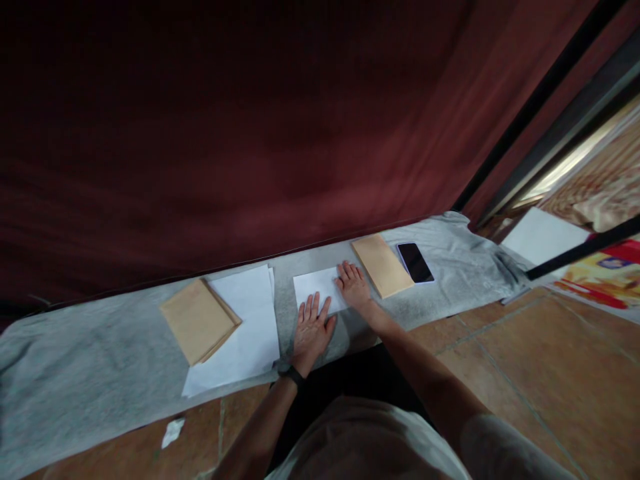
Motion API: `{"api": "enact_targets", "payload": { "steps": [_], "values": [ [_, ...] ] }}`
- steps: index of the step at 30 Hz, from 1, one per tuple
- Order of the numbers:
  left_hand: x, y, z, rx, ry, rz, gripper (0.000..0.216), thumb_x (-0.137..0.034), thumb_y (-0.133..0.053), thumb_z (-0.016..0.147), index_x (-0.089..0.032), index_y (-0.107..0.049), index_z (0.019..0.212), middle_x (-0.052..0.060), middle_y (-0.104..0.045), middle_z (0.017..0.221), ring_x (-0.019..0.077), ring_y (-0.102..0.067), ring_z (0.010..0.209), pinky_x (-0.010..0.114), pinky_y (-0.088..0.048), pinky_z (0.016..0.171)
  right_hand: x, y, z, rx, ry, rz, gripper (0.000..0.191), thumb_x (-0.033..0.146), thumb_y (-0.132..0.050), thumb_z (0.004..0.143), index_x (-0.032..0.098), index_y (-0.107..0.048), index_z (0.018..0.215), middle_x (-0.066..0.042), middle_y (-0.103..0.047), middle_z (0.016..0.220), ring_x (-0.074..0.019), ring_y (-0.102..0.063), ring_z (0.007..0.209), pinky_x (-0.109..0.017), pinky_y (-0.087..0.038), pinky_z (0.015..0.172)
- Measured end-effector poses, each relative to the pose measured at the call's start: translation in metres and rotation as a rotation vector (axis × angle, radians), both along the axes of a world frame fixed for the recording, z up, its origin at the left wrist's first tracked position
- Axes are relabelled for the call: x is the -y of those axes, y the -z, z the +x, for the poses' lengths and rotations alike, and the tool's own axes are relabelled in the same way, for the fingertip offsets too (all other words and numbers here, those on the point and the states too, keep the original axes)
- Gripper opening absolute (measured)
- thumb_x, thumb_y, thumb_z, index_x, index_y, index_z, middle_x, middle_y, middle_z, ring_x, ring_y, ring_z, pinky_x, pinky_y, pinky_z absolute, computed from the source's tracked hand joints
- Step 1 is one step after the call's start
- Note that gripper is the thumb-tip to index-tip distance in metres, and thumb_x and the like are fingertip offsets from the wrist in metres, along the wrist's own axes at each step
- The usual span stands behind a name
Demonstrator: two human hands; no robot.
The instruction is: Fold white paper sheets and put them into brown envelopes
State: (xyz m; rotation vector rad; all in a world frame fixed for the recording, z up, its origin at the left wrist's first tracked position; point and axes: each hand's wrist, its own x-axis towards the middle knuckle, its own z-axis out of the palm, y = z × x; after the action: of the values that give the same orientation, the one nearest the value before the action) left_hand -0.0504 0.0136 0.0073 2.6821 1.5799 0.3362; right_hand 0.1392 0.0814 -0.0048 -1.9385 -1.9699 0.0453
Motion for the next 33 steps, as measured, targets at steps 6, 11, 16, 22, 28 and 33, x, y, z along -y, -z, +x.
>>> {"api": "enact_targets", "payload": {
  "steps": [6, 11, 16, 22, 28, 33],
  "values": [
    [0.0, -0.001, 0.0, 0.0, -0.004, -0.019, 0.056, -0.043, -0.043, 0.101, -0.025, -0.04, 0.154, 0.009, -0.029, 0.165, 0.0305, -0.023, 0.154, 0.053, -0.025, 0.123, 0.022, -0.003, 0.004, -0.062, 0.147, 0.03, 0.056, 0.026, -0.04, 0.098, 0.005, -0.044, 0.149, -0.022, -0.056, 0.144, -0.0337, -0.054, 0.13, -0.048, -0.041, 0.109],
    [0.0, 0.002, 0.0, 0.008, -0.005, -0.016, 0.058, -0.044, -0.042, 0.102, -0.024, -0.036, 0.156, 0.009, -0.028, 0.166, 0.0296, -0.021, 0.154, 0.052, -0.025, 0.123, 0.058, -0.004, 0.004, -0.069, 0.211, -0.029, 0.054, 0.028, -0.043, 0.097, 0.009, -0.046, 0.148, -0.022, -0.062, 0.134, -0.0339, -0.059, 0.118, -0.046, -0.044, 0.102],
    [0.001, 0.003, -0.001, 0.016, -0.006, -0.008, 0.059, -0.046, -0.042, 0.102, -0.025, -0.036, 0.156, 0.008, -0.029, 0.165, 0.0294, -0.022, 0.154, 0.052, -0.024, 0.123, 0.07, -0.004, 0.006, -0.153, 0.303, -0.058, 0.048, 0.026, -0.042, 0.096, 0.006, -0.053, 0.138, -0.023, -0.065, 0.115, -0.0334, -0.061, 0.11, -0.045, -0.044, 0.1],
    [0.001, 0.002, -0.001, 0.02, -0.005, 0.001, 0.058, -0.046, -0.041, 0.102, -0.021, -0.039, 0.154, 0.01, -0.033, 0.164, 0.0288, -0.027, 0.152, 0.051, -0.024, 0.124, 0.064, -0.01, 0.018, -0.544, 0.325, -0.099, 0.028, 0.033, -0.05, 0.09, 0.017, -0.068, 0.104, -0.014, -0.072, 0.095, -0.0281, -0.066, 0.097, -0.035, -0.05, 0.084],
    [0.002, 0.003, -0.003, 0.084, -0.001, -0.023, 0.061, -0.044, -0.042, 0.102, -0.013, -0.038, 0.154, 0.013, -0.038, 0.161, 0.028, -0.029, 0.152, 0.049, -0.024, 0.125, 0.068, -0.027, 0.014, -0.739, 0.229, -0.123, 0.027, 0.04, -0.048, 0.089, 0.02, -0.064, 0.081, -0.001, -0.066, 0.067, -0.0173, -0.063, 0.061, -0.025, -0.047, 0.056],
    [0.003, -0.017, 0.008, 0.356, -0.066, -0.078, 0.06, -0.037, -0.047, 0.1, -0.016, -0.036, 0.155, 0.013, -0.042, 0.158, 0.0274, -0.036, 0.148, 0.046, -0.03, 0.122, 0.072, -0.066, -0.002, -0.991, 0.034, -0.081, 0.024, 0.043, -0.054, 0.089, 0.021, -0.064, 0.086, 0.001, -0.065, 0.07, -0.015, -0.061, 0.063, -0.024, -0.048, 0.057]
  ]
}}
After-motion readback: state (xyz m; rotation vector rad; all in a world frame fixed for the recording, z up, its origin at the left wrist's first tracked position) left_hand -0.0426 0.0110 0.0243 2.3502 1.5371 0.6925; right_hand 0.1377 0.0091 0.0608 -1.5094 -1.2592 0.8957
